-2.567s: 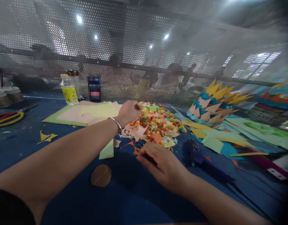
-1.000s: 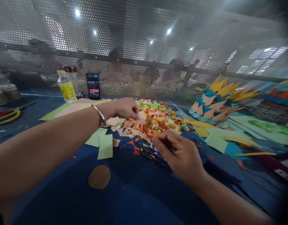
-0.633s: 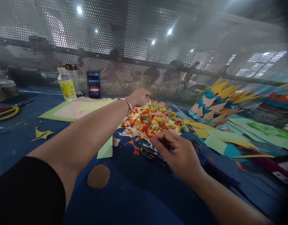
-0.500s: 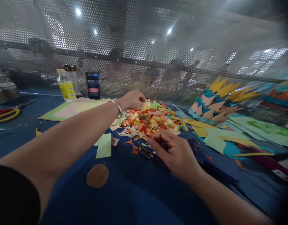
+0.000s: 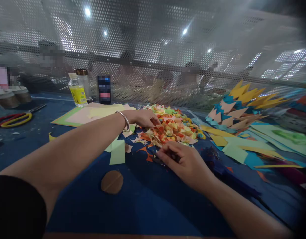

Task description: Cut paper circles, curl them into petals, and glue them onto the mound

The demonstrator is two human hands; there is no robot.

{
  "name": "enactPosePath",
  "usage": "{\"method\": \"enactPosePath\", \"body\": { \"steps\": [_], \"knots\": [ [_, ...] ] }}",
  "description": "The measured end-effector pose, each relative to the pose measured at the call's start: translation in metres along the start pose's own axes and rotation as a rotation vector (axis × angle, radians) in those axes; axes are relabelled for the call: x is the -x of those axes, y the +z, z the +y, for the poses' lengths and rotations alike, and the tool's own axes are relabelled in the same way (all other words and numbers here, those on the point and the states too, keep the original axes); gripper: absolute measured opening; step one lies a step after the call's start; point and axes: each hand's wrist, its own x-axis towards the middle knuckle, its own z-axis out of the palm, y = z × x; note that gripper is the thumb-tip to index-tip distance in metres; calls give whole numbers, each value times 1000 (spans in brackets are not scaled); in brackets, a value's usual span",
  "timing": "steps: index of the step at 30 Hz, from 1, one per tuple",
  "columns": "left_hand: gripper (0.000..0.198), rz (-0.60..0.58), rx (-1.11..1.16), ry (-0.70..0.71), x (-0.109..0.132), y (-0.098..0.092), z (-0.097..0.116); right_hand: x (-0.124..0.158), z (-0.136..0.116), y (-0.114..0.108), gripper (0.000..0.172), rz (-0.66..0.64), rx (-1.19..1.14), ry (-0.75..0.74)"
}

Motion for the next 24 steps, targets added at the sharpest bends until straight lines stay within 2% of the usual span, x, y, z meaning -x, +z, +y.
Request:
{"method": "enactPosePath", "body": {
  "steps": [3, 5, 8, 11, 15, 18, 20, 22, 24],
  "knots": [
    [41, 126, -7, 50, -2, 0, -2, 0, 2, 0, 25, 14, -26, 13],
    [38, 172, -53, 80, 5, 0, 2, 0, 1, -1, 26, 34, -23, 4],
    [35, 223, -156, 69, 30, 2, 10, 1, 1, -2, 27, 51, -7, -19],
    [34, 260, -139, 29, 64, 9, 19, 2, 2, -3, 26, 51, -17, -16],
    [35, 232, 130, -76, 101, 29, 35, 2, 2, 0, 23, 13, -44, 2],
    [49, 131, 257, 14, 110, 47, 50, 0, -2, 5, 19, -19, -78, -10],
    [39, 125, 143, 60, 109, 54, 58, -2, -6, 7, 19, -42, -155, -13],
    [17, 229, -91, 45, 108, 55, 62, -4, -11, 8, 20, -43, -235, -5],
    [14, 278, -238, 8, 110, 48, 59, -6, -14, 5, 21, 7, -234, 0]
  ]
}}
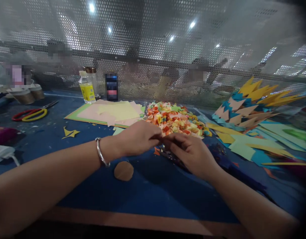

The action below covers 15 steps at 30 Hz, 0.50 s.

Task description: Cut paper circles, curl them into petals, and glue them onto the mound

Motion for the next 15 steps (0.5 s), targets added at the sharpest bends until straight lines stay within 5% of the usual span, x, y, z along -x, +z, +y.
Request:
{"method": "enactPosePath", "body": {
  "steps": [6, 10, 15],
  "knots": [
    [16, -43, -131, -168, 19, -27, -44, -10, -7, -12, 33, 67, 150, -8],
    [33, -164, -105, -179, 30, -26, -64, -21, -12, -6, 31, 57, 214, -57],
    [15, -150, -95, -200, 30, -24, -69, -26, -18, 15, 16, -32, 270, -123]
  ]
}}
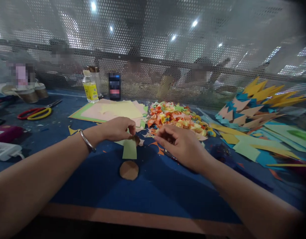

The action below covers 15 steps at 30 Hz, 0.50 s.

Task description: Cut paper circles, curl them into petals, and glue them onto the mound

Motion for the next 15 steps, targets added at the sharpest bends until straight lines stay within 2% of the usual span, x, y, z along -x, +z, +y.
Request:
{"method": "enactPosePath", "body": {
  "steps": [4, 7, 10, 13, 15],
  "knots": [
    [19, 16, 82, -12, 1, -2, -1, 3, 2, 11, 13, -44, 97, -48],
    [30, -27, -19, -9, 1, -1, 0, 6, 9, 13, 14, -49, 106, -48],
    [34, -93, -68, -28, 1, 1, 2, 8, 15, 7, 14, -41, 109, -33],
    [29, -154, -1, -76, -1, 2, 2, 10, 19, -5, 12, 28, 134, -33],
    [33, -168, 47, -79, -2, 2, 0, 11, 22, -14, 13, 72, 149, -23]
  ]
}}
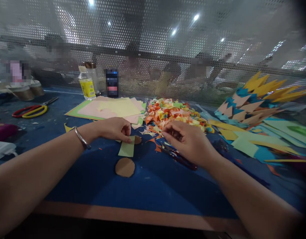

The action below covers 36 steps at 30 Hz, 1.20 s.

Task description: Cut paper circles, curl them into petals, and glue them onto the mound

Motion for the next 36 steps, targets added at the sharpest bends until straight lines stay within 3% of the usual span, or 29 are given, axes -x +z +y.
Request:
{"method": "enactPosePath", "body": {
  "steps": [4, 10, 14, 17, 19, 22, 24, 27, 30, 33, 36],
  "knots": [
    [46, 21, -16, 21, -2, 1, -2, 0, 11, -11, 15, -55, 25, 61],
    [25, 0, 26, 48, -1, -3, 1, -1, 16, -13, 12, -295, 137, 88],
    [21, 168, 305, 75, -3, -2, 6, -1, 13, -14, 13, -391, 207, 79],
    [22, 289, 628, 76, -13, 12, 15, -1, 12, -14, 16, -403, 236, 73],
    [23, 296, 703, 107, -20, 23, 22, -1, 12, -14, 16, -407, 236, 85],
    [21, 338, 516, 133, -27, 30, 23, -2, 12, -14, 15, -425, 240, 106],
    [17, 492, 273, 107, -26, 25, 15, -1, 14, -15, 15, -451, 267, 112],
    [18, 680, -25, -58, -19, 10, -12, 1, 16, -15, 15, -502, 304, 124],
    [25, 609, -57, -194, -13, -1, -39, 3, 18, -16, 16, -525, 309, 138],
    [37, 487, -102, -134, -16, 0, -51, 5, 19, -17, 17, -519, 298, 148],
    [45, 526, -151, -116, -26, 9, -53, 6, 20, -16, 14, -514, 274, 160]
  ]
}}
